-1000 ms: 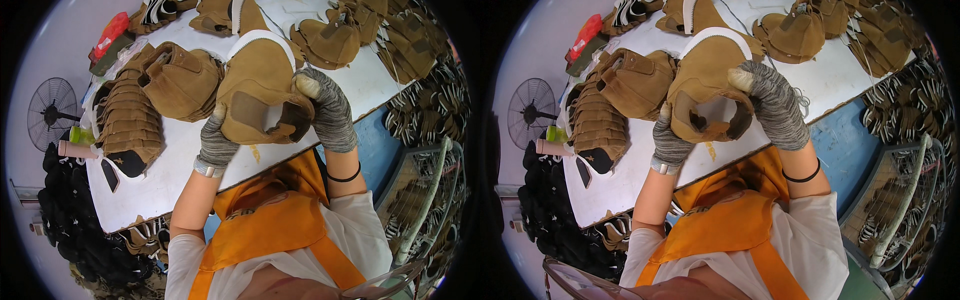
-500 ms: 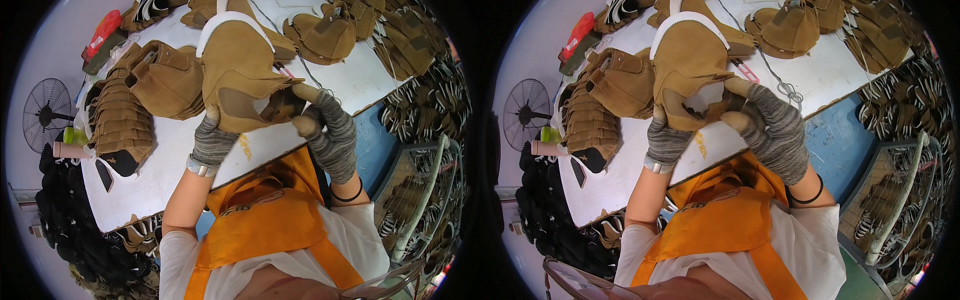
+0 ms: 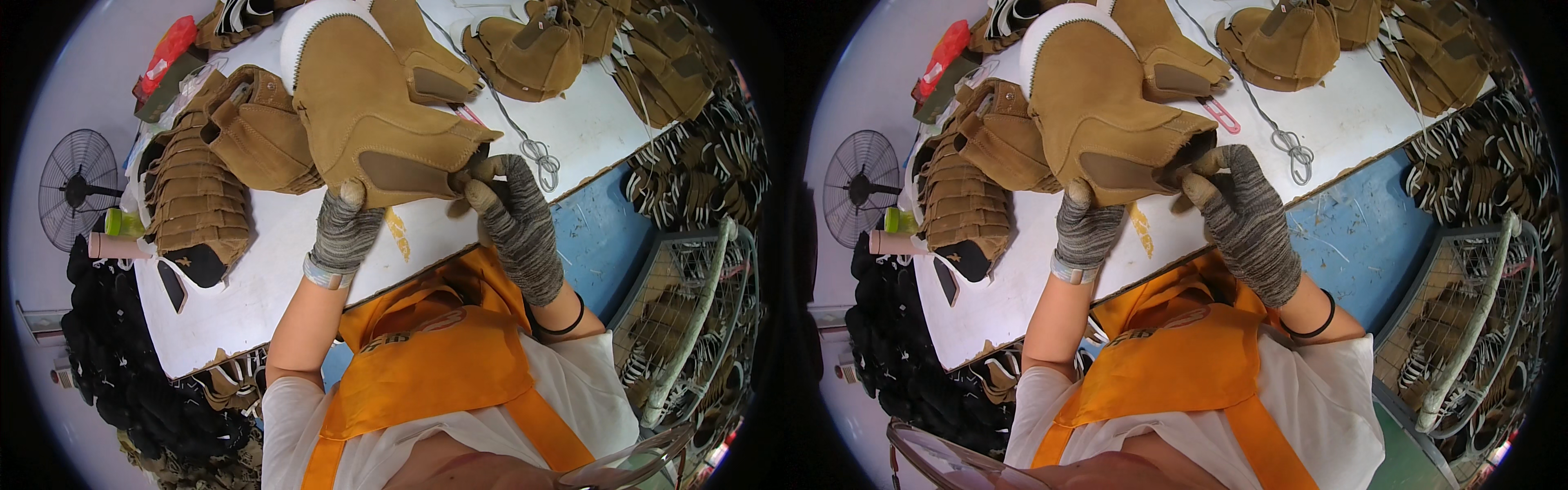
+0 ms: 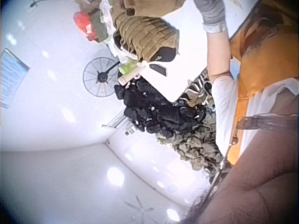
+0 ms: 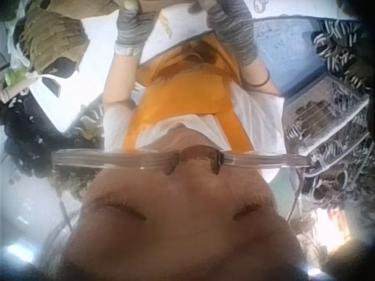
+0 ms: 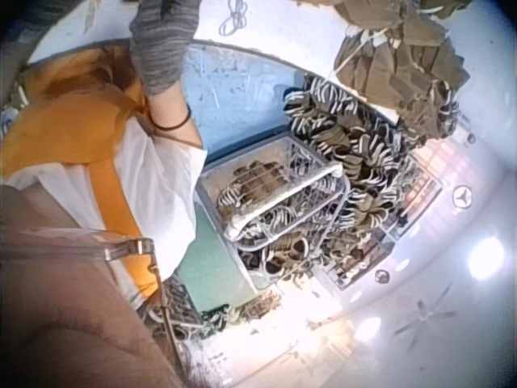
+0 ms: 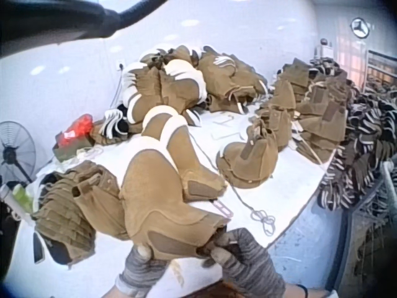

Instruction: The person trims excess threads from shoe uppers using a pair of snips and stacks them on a pile.

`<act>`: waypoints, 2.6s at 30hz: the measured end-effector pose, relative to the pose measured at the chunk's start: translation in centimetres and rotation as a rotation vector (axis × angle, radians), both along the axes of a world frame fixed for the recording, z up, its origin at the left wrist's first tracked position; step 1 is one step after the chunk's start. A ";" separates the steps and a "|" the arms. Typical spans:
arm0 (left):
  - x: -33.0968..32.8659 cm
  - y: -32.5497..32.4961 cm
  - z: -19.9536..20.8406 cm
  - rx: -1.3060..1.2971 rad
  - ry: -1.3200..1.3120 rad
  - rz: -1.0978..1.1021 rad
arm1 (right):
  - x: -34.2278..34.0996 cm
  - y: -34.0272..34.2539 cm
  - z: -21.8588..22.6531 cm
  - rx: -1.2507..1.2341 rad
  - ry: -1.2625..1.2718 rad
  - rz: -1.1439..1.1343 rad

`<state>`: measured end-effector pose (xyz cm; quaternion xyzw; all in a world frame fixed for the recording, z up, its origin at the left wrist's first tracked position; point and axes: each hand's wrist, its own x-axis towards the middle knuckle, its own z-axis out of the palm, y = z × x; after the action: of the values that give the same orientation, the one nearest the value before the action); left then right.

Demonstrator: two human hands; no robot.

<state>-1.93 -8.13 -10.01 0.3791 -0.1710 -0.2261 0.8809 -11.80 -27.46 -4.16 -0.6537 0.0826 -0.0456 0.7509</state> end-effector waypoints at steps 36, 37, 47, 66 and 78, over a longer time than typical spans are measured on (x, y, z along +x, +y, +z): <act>0.6 0.4 0.8 -0.585 0.425 -0.281 | 6.5 -1.5 5.2 -1.077 -1.077 -0.229; 0.6 0.4 0.9 -0.613 0.427 -0.296 | 6.5 -1.4 5.7 -1.151 -1.054 -0.204; 0.1 0.1 1.1 -0.233 0.319 -0.088 | 7.1 -1.1 6.4 -1.398 -0.892 -0.198; 0.2 0.7 0.9 -0.396 0.436 -0.166 | 10.2 -3.3 3.6 -0.496 -0.813 -0.237; 0.3 1.0 0.7 -0.620 0.522 -0.261 | 13.0 -5.0 -5.2 -1.496 0.083 -0.127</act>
<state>-1.66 -7.09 -9.35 0.0013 -0.0488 -0.3620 0.9309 1.21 -32.47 -9.37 -0.9847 0.0951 -0.1080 0.0984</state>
